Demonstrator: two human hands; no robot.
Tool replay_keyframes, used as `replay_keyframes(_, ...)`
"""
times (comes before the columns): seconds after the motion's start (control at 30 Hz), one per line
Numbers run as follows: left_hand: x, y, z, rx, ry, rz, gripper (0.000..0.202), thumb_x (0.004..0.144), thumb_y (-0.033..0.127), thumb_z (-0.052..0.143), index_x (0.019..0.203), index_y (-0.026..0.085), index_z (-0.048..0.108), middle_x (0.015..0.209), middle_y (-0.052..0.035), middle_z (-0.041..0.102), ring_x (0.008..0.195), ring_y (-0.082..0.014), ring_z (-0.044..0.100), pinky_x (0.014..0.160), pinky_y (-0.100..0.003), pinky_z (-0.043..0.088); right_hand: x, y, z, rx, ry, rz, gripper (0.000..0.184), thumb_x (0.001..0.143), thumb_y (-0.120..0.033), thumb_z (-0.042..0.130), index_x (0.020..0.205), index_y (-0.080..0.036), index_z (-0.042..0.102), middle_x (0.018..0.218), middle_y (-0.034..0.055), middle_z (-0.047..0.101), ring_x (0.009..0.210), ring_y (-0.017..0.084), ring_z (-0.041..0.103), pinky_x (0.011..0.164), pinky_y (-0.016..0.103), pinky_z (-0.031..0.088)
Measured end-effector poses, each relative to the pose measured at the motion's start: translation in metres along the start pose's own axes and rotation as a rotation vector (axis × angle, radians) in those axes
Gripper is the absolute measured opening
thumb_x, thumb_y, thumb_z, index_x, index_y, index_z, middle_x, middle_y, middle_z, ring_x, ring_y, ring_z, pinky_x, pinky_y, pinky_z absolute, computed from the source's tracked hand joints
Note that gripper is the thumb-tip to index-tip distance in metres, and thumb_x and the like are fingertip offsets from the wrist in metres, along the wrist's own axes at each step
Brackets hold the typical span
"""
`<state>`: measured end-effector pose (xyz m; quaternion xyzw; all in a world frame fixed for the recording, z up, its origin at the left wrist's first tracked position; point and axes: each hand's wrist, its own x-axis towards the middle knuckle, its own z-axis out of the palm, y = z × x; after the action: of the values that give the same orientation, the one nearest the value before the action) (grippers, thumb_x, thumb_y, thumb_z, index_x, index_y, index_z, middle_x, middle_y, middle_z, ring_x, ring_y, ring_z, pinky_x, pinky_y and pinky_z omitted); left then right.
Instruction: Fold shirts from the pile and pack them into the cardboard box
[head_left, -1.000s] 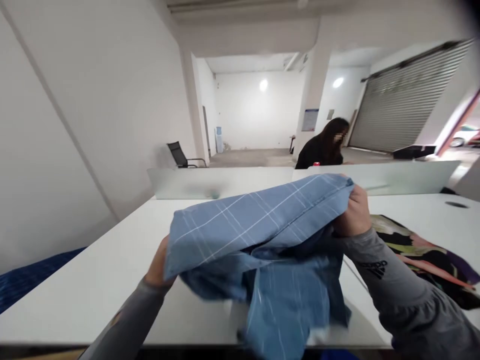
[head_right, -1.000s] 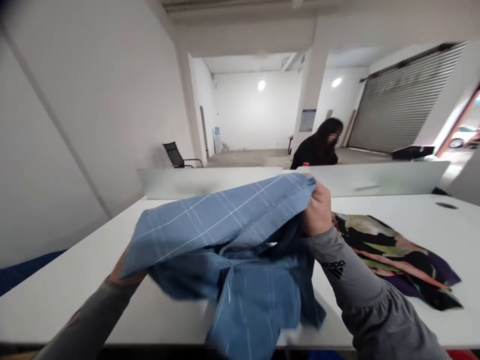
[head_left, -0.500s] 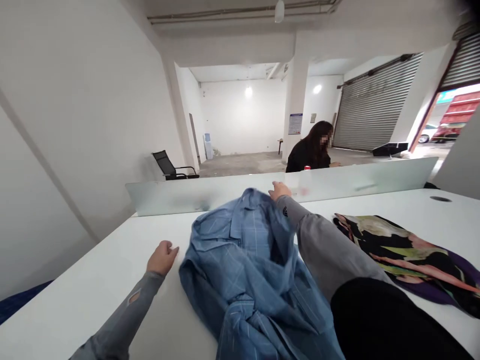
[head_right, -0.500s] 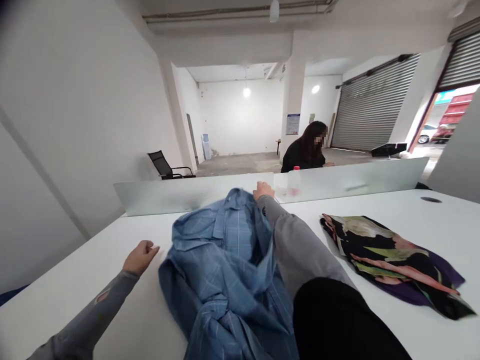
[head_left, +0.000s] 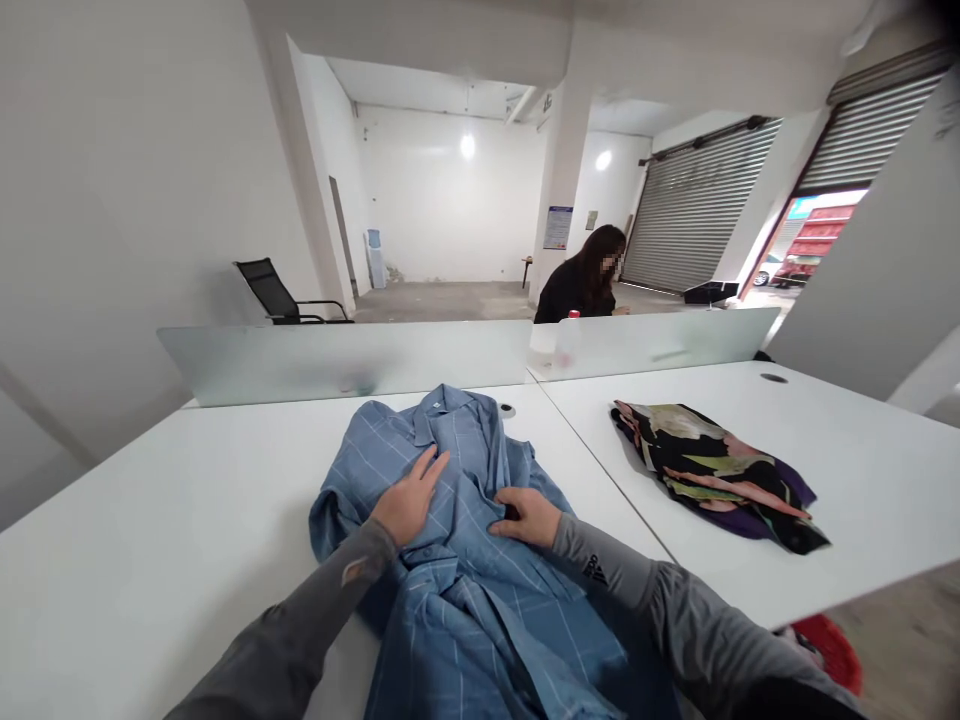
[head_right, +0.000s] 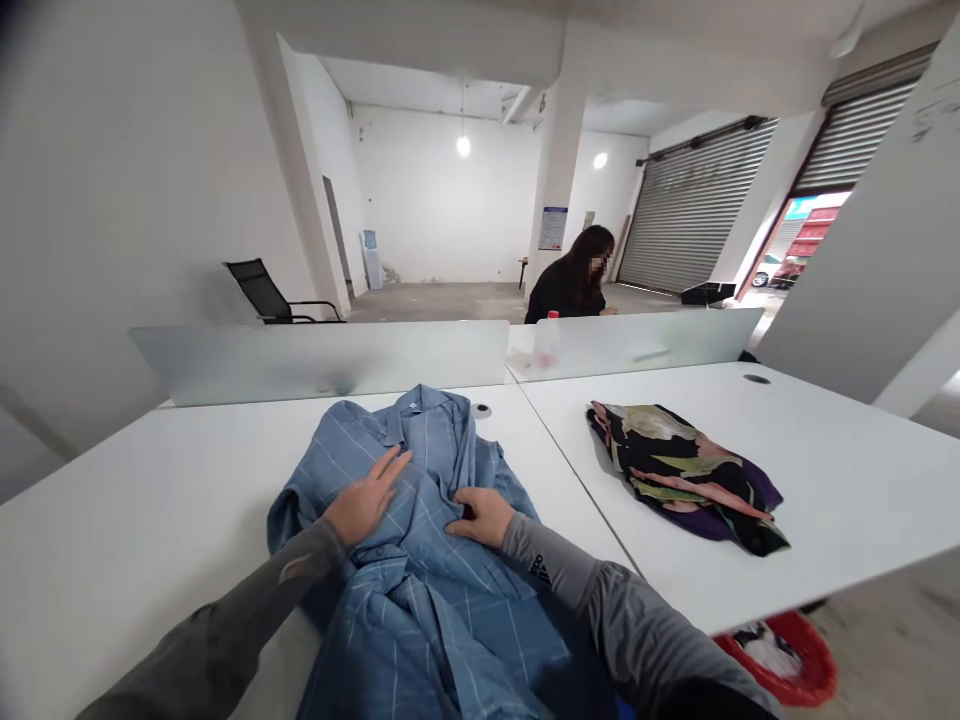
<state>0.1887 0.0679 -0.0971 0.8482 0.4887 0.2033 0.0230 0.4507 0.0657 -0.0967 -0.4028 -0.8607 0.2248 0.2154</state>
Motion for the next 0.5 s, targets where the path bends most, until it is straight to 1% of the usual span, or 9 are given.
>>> replay_keyframes(0.03, 0.012, -0.003, 0.005, 0.0, -0.056, -0.006, 0.062, 0.087, 0.009, 0.039, 0.147, 0.023, 0.03, 0.148, -0.0134, 0.038, 0.114, -0.0238, 0.06, 0.092, -0.036, 0.05, 0.003, -0.002, -0.002, 0.057, -0.007, 0.023, 0.033, 0.073, -0.049, 0.069, 0.079, -0.017, 0.063, 0.068, -0.0016, 0.059, 0.065, 0.014, 0.056, 0.061, 0.026, 0.046)
replay_keyframes(0.07, 0.021, -0.005, 0.008, 0.0, -0.107, 0.001, 0.06, 0.085, 0.009, 0.042, 0.143, 0.023, 0.037, 0.14, -0.0131, 0.047, 0.107, -0.0235, 0.063, 0.089, -0.035, 0.05, 0.007, -0.003, -0.006, 0.137, -0.004, 0.041, 0.033, 0.074, -0.05, 0.067, 0.072, -0.018, 0.059, 0.061, -0.0034, 0.055, 0.06, 0.013, 0.054, 0.057, 0.024, 0.044)
replay_keyframes(0.1, 0.027, -0.008, 0.009, 0.0, -0.143, 0.013, 0.053, 0.084, 0.009, 0.044, 0.136, 0.022, 0.046, 0.129, -0.0122, 0.056, 0.101, -0.0234, 0.064, 0.086, -0.035, 0.051, 0.009, -0.003, -0.013, 0.227, 0.007, 0.055, 0.035, 0.075, -0.051, 0.065, 0.069, -0.018, 0.057, 0.058, -0.0044, 0.053, 0.056, 0.012, 0.053, 0.054, 0.024, 0.043)
replay_keyframes(0.17, 0.03, -0.012, 0.004, -0.007, -0.159, 0.034, 0.034, 0.085, 0.013, 0.045, 0.115, 0.02, 0.059, 0.109, -0.0098, 0.062, 0.094, -0.0224, 0.063, 0.083, -0.034, 0.05, 0.013, 0.0, -0.034, 0.371, 0.056, 0.1, 0.037, 0.073, -0.053, 0.064, 0.067, -0.018, 0.054, 0.052, -0.0055, 0.051, 0.049, 0.01, 0.05, 0.049, 0.023, 0.041)
replay_keyframes(0.23, 0.023, -0.013, -0.012, -0.025, -0.069, 0.038, 0.023, 0.09, 0.018, 0.041, 0.101, 0.019, 0.061, 0.102, -0.0087, 0.061, 0.092, -0.0214, 0.061, 0.083, -0.033, 0.049, 0.014, 0.005, -0.059, 0.416, 0.143, 0.177, 0.035, 0.069, -0.052, 0.066, 0.066, -0.019, 0.054, 0.047, -0.006, 0.05, 0.043, 0.01, 0.048, 0.045, 0.023, 0.04)
replay_keyframes(0.33, 0.005, -0.009, -0.042, -0.009, 0.103, 0.025, 0.026, 0.096, 0.026, 0.034, 0.099, 0.019, 0.059, 0.098, -0.0086, 0.06, 0.091, -0.0211, 0.059, 0.081, -0.033, 0.047, 0.019, 0.006, -0.086, 0.409, 0.244, 0.26, 0.032, 0.066, -0.048, 0.068, 0.065, -0.019, 0.054, 0.044, -0.0051, 0.052, 0.041, 0.01, 0.048, 0.042, 0.023, 0.039)
replay_keyframes(0.37, -0.002, -0.007, -0.052, 0.009, 0.122, 0.014, 0.027, 0.096, 0.026, 0.033, 0.097, 0.019, 0.059, 0.097, -0.0088, 0.06, 0.089, -0.0212, 0.059, 0.08, -0.032, 0.047, 0.02, 0.003, -0.089, 0.422, 0.25, 0.257, 0.032, 0.066, -0.047, 0.068, 0.064, -0.019, 0.054, 0.045, -0.0043, 0.054, 0.042, 0.011, 0.05, 0.043, 0.023, 0.04)
replay_keyframes(0.43, -0.014, -0.003, -0.065, 0.008, 0.105, -0.005, 0.027, 0.096, 0.026, 0.033, 0.094, 0.019, 0.06, 0.095, -0.0088, 0.061, 0.086, -0.021, 0.06, 0.079, -0.032, 0.048, 0.024, -0.007, -0.088, 0.443, 0.245, 0.211, 0.032, 0.066, -0.046, 0.07, 0.063, -0.019, 0.052, 0.048, -0.0036, 0.056, 0.045, 0.012, 0.053, 0.045, 0.024, 0.042)
replay_keyframes(0.5, -0.025, 0.001, -0.069, -0.099, 0.107, -0.001, 0.026, 0.095, 0.025, 0.034, 0.096, 0.019, 0.06, 0.098, -0.0081, 0.063, 0.083, -0.0195, 0.062, 0.079, -0.032, 0.049, 0.026, -0.017, -0.082, 0.45, 0.261, 0.163, 0.035, 0.067, -0.046, 0.072, 0.06, -0.02, 0.049, 0.049, -0.0041, 0.055, 0.047, 0.011, 0.053, 0.046, 0.023, 0.042)
